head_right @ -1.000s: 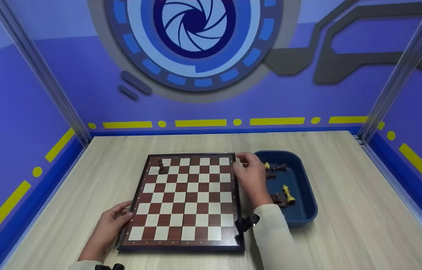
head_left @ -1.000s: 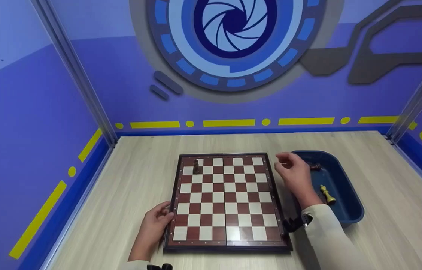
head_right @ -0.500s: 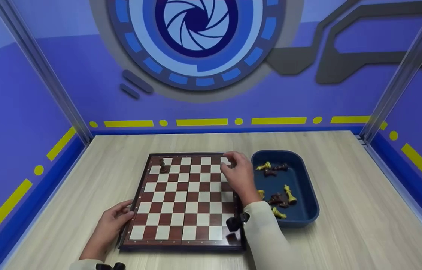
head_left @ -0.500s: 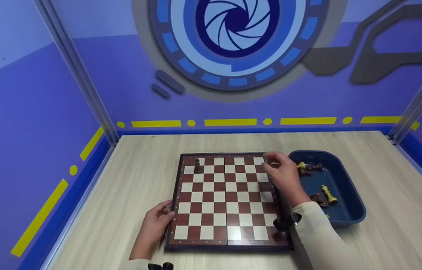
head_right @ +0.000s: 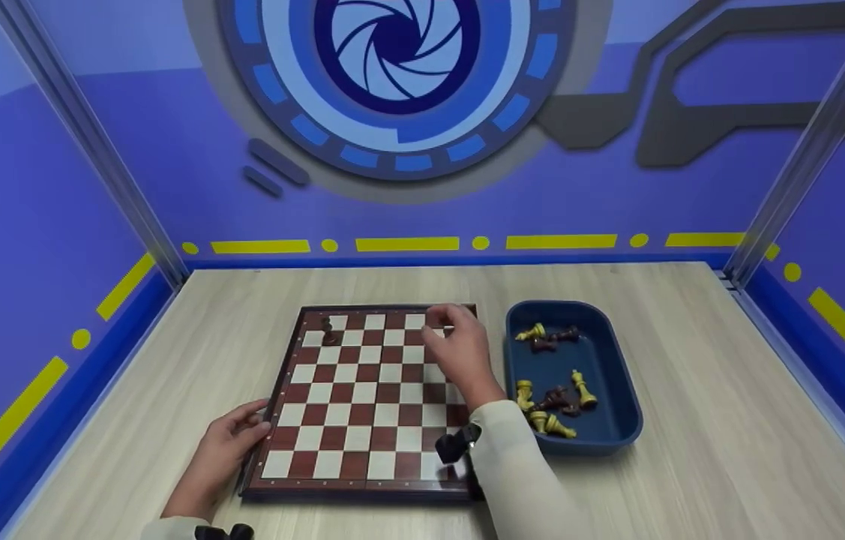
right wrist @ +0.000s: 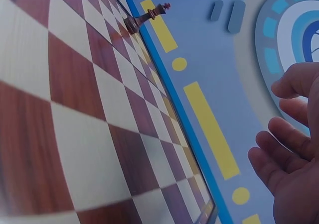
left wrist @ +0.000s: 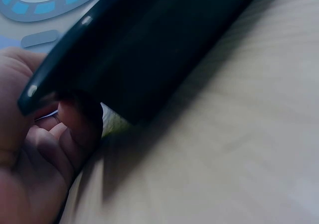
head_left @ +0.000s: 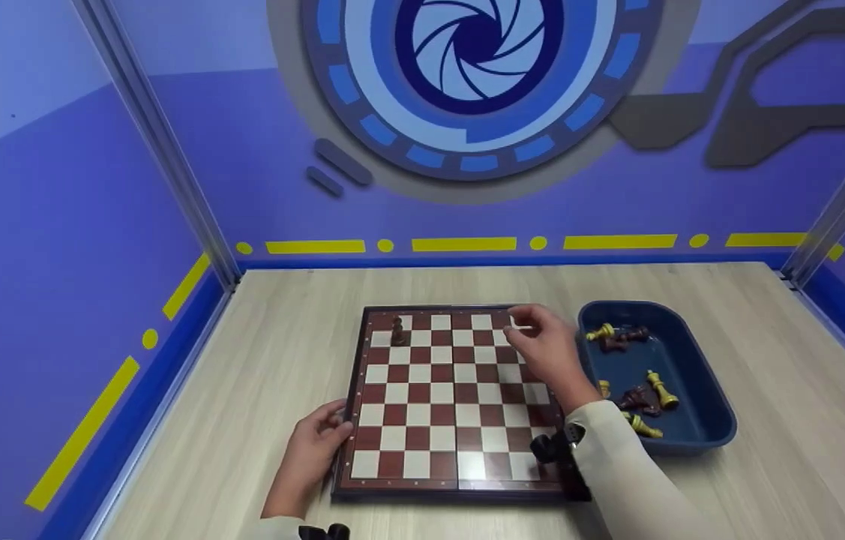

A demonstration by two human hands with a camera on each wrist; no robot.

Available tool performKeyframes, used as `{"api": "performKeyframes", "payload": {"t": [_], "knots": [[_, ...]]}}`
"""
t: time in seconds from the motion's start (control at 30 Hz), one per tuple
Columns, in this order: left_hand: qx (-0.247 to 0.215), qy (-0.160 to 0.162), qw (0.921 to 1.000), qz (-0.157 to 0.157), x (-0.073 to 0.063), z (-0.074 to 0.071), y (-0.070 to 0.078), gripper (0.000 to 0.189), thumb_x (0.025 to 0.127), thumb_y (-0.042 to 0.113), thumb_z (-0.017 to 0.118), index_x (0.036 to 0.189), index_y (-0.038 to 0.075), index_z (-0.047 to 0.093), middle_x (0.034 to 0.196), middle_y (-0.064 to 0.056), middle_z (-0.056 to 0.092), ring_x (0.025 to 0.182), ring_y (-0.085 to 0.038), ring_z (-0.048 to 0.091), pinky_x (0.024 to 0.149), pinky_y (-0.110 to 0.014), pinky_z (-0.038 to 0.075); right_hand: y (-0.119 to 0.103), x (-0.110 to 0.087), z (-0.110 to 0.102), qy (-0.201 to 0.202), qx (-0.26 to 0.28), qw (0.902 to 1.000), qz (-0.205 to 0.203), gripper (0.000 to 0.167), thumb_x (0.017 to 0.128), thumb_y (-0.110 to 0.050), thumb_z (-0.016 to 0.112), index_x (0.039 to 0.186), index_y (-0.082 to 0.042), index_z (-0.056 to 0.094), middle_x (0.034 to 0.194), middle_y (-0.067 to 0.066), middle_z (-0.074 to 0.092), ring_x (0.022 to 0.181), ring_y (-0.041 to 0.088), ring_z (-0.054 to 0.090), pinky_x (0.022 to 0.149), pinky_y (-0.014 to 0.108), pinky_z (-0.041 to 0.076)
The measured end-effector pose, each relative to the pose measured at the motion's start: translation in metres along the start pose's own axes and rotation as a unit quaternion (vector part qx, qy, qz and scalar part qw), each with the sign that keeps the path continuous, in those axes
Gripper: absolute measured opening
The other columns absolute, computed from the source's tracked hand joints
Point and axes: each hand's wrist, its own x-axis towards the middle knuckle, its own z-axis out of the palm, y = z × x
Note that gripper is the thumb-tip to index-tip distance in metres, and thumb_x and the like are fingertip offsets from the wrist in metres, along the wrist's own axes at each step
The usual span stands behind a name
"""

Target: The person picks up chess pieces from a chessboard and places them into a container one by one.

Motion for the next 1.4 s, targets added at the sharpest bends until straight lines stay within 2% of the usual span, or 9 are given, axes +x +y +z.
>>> {"api": "performKeyframes", "payload": {"t": [0.3, 0.63, 0.77, 0.93, 1.17, 1.4], "knots": [[0.008, 0.001, 0.9999, 0.008, 0.001, -0.002, -0.002, 0.048, 0.094, 0.007, 0.060, 0.137, -0.007, 0.047, 0.103, -0.013, 0.060, 0.088, -0.012, 0.061, 0.073, -0.023, 0.053, -0.004, 0.000, 0.015, -0.009, 0.011, 0.9998, 0.013, 0.023, 0.086, -0.020, 0.070, 0.108, -0.016, 0.067, 0.110, 0.004, 0.065, 0.104, 0.020, 0.062, 0.091, 0.039, 0.052], [0.000, -0.003, 1.0000, 0.007, 0.001, -0.002, -0.002, 0.048, 0.094, 0.008, 0.060, 0.138, -0.006, 0.047, 0.105, -0.015, 0.061, 0.088, -0.014, 0.062, 0.073, -0.024, 0.054, -0.013, 0.001, 0.036, -0.014, 0.008, 0.9995, 0.029, 0.028, 0.085, -0.018, 0.070, 0.113, -0.014, 0.067, 0.114, 0.008, 0.064, 0.107, 0.021, 0.060, 0.094, 0.040, 0.051], [0.003, -0.002, 1.0000, 0.007, 0.001, -0.002, -0.002, 0.048, 0.094, 0.007, 0.060, 0.138, -0.007, 0.046, 0.103, -0.015, 0.061, 0.086, -0.012, 0.062, 0.072, -0.024, 0.053, -0.014, 0.001, 0.044, -0.019, 0.021, 0.9994, 0.017, 0.028, 0.084, -0.018, 0.072, 0.111, -0.014, 0.067, 0.113, 0.006, 0.065, 0.108, 0.021, 0.061, 0.093, 0.041, 0.051], [-0.007, 0.000, 1.0000, 0.001, 0.001, -0.001, -0.002, 0.048, 0.094, 0.006, 0.059, 0.138, -0.006, 0.046, 0.101, -0.011, 0.057, 0.083, -0.010, 0.061, 0.071, -0.024, 0.054, -0.015, 0.003, 0.053, -0.034, 0.048, 0.9982, 0.001, 0.030, 0.085, -0.016, 0.072, 0.114, -0.011, 0.067, 0.113, 0.011, 0.066, 0.107, 0.024, 0.062, 0.092, 0.041, 0.052], [-0.014, -0.009, 0.9997, 0.015, 0.000, -0.002, -0.001, 0.050, 0.094, 0.006, 0.059, 0.138, -0.009, 0.044, 0.104, -0.016, 0.058, 0.086, -0.010, 0.061, 0.073, -0.023, 0.054, -0.017, 0.005, 0.068, -0.045, 0.043, 0.9980, -0.011, 0.032, 0.082, -0.014, 0.074, 0.113, -0.011, 0.067, 0.109, 0.007, 0.067, 0.105, 0.022, 0.062, 0.093, 0.040, 0.050], [-0.031, -0.004, 0.9995, 0.007, 0.000, -0.002, -0.001, 0.049, 0.093, 0.006, 0.061, 0.138, -0.009, 0.045, 0.105, -0.015, 0.058, 0.086, -0.011, 0.060, 0.073, -0.023, 0.054, -0.019, 0.006, 0.083, -0.077, 0.051, 0.9957, 0.009, 0.035, 0.084, -0.018, 0.074, 0.117, -0.014, 0.065, 0.119, 0.013, 0.064, 0.112, 0.023, 0.060, 0.097, 0.041, 0.049]]}}
